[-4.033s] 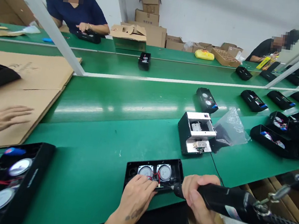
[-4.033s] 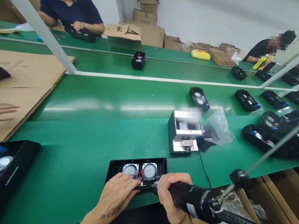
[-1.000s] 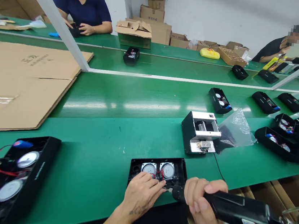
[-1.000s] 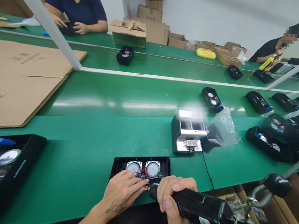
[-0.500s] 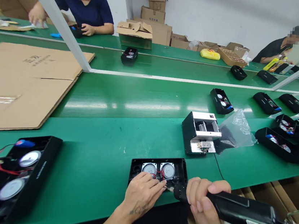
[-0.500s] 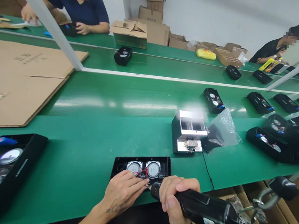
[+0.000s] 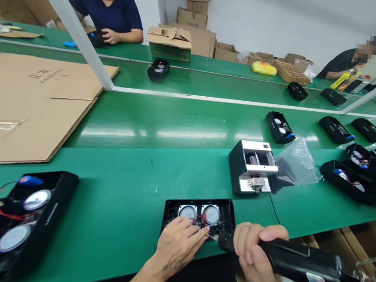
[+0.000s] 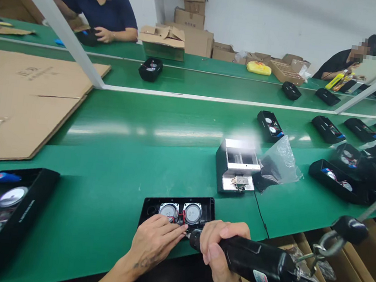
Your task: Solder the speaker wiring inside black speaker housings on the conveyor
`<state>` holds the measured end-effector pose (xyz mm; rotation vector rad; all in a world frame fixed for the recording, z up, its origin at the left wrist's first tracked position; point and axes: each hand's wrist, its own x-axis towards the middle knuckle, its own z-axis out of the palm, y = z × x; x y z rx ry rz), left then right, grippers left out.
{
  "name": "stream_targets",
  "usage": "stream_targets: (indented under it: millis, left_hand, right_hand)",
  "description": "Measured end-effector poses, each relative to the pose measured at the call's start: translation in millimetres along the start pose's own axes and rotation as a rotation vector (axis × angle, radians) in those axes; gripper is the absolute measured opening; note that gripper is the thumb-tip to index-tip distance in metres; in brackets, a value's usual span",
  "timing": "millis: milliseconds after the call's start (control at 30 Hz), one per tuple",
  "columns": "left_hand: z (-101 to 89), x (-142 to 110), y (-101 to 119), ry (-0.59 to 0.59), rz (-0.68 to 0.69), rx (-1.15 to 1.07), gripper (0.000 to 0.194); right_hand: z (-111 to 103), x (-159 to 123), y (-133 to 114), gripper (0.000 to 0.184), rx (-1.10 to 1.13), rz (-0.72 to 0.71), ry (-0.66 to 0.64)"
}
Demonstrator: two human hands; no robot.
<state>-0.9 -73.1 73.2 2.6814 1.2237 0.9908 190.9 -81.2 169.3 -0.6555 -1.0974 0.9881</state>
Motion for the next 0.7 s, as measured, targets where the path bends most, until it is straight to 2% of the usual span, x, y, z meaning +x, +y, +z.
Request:
stream_targets:
  millis: [233, 367, 500, 700]
  left_hand:
    - [-0.7, -1, 0, 0.009, 0.007, -0.011, 0.012]
    - [-2.3, -1, -1, -0.005, -0.007, -0.029, 0.02]
    - [-1.6, -1, -1, -0.023, -0.01, -0.011, 0.012]
    - [-8.7, 0, 0, -0.081, 0.003, 0.021, 0.008]
  right_hand:
    - [-1, -3, -3, 0.011, -0.052, 0.008, -0.052]
    - [-4, -5, 0, 0.014, -0.077, -0.003, -0.028]
    - [-7, -6, 6, 0.018, -0.097, -0.016, 0.012]
    - [-8, -6, 15, 0.02, -0.074, -0.007, -0.026]
